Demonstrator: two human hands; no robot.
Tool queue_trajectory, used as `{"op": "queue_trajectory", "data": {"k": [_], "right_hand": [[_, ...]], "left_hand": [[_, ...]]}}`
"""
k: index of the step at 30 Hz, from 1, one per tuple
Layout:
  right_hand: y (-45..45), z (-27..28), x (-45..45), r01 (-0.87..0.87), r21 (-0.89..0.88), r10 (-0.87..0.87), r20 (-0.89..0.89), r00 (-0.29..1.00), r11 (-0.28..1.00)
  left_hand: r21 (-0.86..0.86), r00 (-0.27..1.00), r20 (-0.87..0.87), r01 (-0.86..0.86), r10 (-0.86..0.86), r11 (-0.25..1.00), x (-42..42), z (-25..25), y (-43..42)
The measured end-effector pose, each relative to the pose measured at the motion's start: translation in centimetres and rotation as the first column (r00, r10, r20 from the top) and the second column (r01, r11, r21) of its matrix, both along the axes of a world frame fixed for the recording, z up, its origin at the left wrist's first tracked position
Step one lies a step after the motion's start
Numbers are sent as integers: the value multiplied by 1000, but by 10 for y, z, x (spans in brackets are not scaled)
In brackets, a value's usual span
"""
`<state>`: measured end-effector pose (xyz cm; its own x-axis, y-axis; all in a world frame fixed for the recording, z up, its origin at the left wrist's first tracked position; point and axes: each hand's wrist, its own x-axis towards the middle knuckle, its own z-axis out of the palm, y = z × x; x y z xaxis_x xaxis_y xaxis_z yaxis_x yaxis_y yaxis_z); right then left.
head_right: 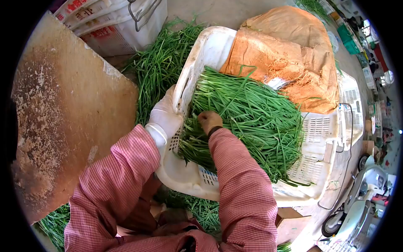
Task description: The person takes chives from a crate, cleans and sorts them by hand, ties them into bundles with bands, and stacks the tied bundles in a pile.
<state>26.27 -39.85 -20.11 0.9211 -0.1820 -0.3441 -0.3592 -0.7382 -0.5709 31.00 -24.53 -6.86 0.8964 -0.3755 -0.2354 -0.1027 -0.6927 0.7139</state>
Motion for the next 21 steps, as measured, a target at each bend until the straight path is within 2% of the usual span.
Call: {"op": "queue_trajectory", "data": {"k": [2, 3, 5, 6, 7, 8, 9, 10, 12, 13, 16, 21], "right_hand": [[-19, -15, 0, 40, -32, -38, 47, 998, 999], [-30, -46, -1, 87, 297, -154, 210, 965, 951], [-27, -39, -8, 63, 597, -308, 318, 897, 800], [-11, 10, -22, -86, 249, -8, 354, 935, 965], [4, 46, -36, -262, -124, 287, 274, 918, 957], [15, 59, -49, -309, -101, 314, 36, 949, 946], [24, 63, -61, -349, -68, 329, -207, 921, 935], [32, 57, -71, -351, -66, 331, -210, 920, 934], [41, 36, -82, -498, -371, 319, -447, 836, 784], [39, 29, -84, -499, -372, 320, -446, 836, 783], [31, 28, -82, -552, -88, 450, -480, 753, 829], [33, 22, -98, -540, -182, 426, -432, 795, 822]], "left_hand": [[2, 1000, 30, 8, -8, 1000, 1, -4, 0], [0, 1000, 27, 6, -6, 1000, 1, -3, -1], [50, 1000, 30, -7, 5, 999, 1, 3, -1], [52, 1000, 29, -11, 9, 999, 0, 3, -1], [9, 1000, 8, -16, 16, 1000, 0, 2, -1], [-33, 1000, -13, -23, 23, 999, 0, 1, 0], [-31, 999, -17, -28, 28, 999, 0, 3, 0], [3, 999, -29, -23, 23, 1000, 1, 7, -1], [21, 1000, -10, -17, 18, 1000, 0, 7, -1], [21, 1000, -9, -19, 19, 1000, 0, 6, -1], [41, 999, -1, -32, 32, 999, 0, 4, -2], [52, 998, -62, -19, 23, 998, 1, 8, -2]]}}
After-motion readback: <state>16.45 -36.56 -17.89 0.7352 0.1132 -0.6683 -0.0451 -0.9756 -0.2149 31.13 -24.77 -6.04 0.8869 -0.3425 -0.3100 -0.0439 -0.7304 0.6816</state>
